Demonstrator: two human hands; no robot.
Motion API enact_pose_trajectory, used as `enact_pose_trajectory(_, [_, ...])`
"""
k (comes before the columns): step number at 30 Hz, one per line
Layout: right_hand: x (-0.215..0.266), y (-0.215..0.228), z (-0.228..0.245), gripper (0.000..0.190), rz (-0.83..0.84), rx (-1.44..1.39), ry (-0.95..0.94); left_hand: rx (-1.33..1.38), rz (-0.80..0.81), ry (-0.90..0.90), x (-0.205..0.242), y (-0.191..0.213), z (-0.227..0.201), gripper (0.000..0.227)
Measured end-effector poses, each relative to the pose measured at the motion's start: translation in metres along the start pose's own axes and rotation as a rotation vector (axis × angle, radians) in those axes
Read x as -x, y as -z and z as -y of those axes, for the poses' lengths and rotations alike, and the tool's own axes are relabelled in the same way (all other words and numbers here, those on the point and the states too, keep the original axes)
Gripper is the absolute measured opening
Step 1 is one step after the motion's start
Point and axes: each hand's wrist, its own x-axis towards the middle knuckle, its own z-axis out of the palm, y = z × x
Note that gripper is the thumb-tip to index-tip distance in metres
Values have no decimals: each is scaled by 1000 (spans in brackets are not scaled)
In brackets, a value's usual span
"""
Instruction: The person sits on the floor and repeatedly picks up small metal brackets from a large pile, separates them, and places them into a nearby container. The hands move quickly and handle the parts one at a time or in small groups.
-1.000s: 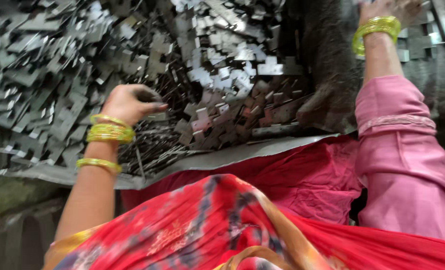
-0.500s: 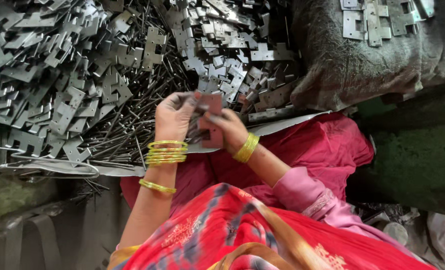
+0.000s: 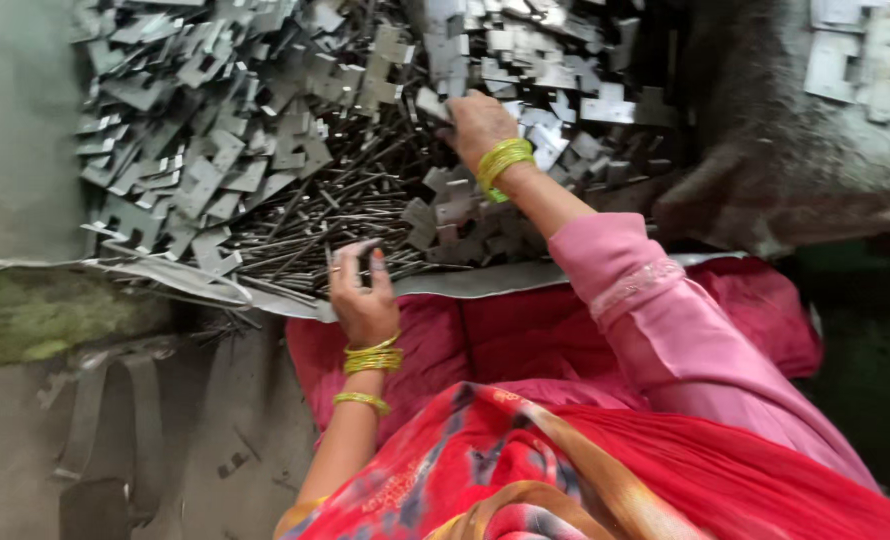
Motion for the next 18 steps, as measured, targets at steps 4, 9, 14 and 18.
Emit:
enact_pose_trajectory(4, [-15, -29, 36, 11, -58, 266, 169, -61, -9, -6, 0, 2, -8, 11])
enact_pose_trajectory(9, [-25, -48, 31, 16, -50, 360, 75, -143, -37, -41, -6, -4, -17, 13])
enact_pose_trajectory(14, [-4, -45, 10, 16, -83, 126, 103, -172, 46, 81, -1, 1, -18, 13])
enact_pose_trajectory(18, [23, -3, -11, 18, -360, -194, 137, -147, 265, 244, -33, -3, -17, 17])
